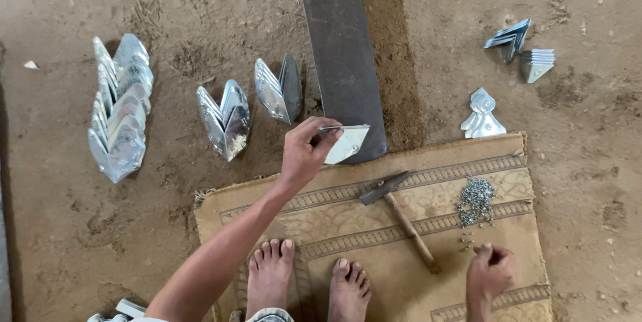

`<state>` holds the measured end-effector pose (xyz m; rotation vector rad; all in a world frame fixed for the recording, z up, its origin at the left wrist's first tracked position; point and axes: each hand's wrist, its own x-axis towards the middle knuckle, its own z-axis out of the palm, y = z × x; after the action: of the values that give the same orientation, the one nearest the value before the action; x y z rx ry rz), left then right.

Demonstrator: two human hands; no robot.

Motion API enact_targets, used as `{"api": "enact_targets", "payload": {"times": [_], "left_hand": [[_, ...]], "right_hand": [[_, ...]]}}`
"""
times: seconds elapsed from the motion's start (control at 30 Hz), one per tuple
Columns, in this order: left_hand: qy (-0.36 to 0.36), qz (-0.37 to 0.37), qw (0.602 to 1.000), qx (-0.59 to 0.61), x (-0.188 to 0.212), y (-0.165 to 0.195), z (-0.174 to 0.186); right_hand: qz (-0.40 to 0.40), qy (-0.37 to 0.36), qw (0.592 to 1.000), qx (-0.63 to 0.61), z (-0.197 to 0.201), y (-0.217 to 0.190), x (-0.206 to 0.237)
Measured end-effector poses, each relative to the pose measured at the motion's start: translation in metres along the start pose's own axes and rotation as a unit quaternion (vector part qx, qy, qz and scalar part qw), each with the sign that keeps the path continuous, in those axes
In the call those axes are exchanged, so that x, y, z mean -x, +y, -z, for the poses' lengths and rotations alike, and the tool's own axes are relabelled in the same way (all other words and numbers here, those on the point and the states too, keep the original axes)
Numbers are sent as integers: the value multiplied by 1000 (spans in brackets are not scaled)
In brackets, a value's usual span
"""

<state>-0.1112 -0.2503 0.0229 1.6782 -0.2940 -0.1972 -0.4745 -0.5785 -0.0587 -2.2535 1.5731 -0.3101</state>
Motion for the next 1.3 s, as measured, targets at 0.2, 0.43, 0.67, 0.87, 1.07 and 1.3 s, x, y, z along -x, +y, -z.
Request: {"api": "enact_targets", "payload": {"times": [0.2, 0.43, 0.67, 0.87, 1.07, 1.3], "left_hand": [[-3, -2, 999, -35, -4, -7, -6], [43, 244, 904, 348, -13, -45, -10], [39, 213, 899, 381, -16, -48, -11], [-12, 65, 989, -130, -8, -30, -5], [39, 206, 913, 351, -14, -43, -11], [46, 223, 913, 340, -16, -48, -10]], "right_hand": [[209, -140, 909, -333, -34, -153, 73], [518, -3, 850, -95, -55, -321, 84], [515, -53, 854, -37, -45, -316, 78], [391, -79, 908, -129, -36, -253, 94], [427, -76, 881, -186, -27, -263, 91], [514, -43, 852, -89, -51, -318, 57]]}}
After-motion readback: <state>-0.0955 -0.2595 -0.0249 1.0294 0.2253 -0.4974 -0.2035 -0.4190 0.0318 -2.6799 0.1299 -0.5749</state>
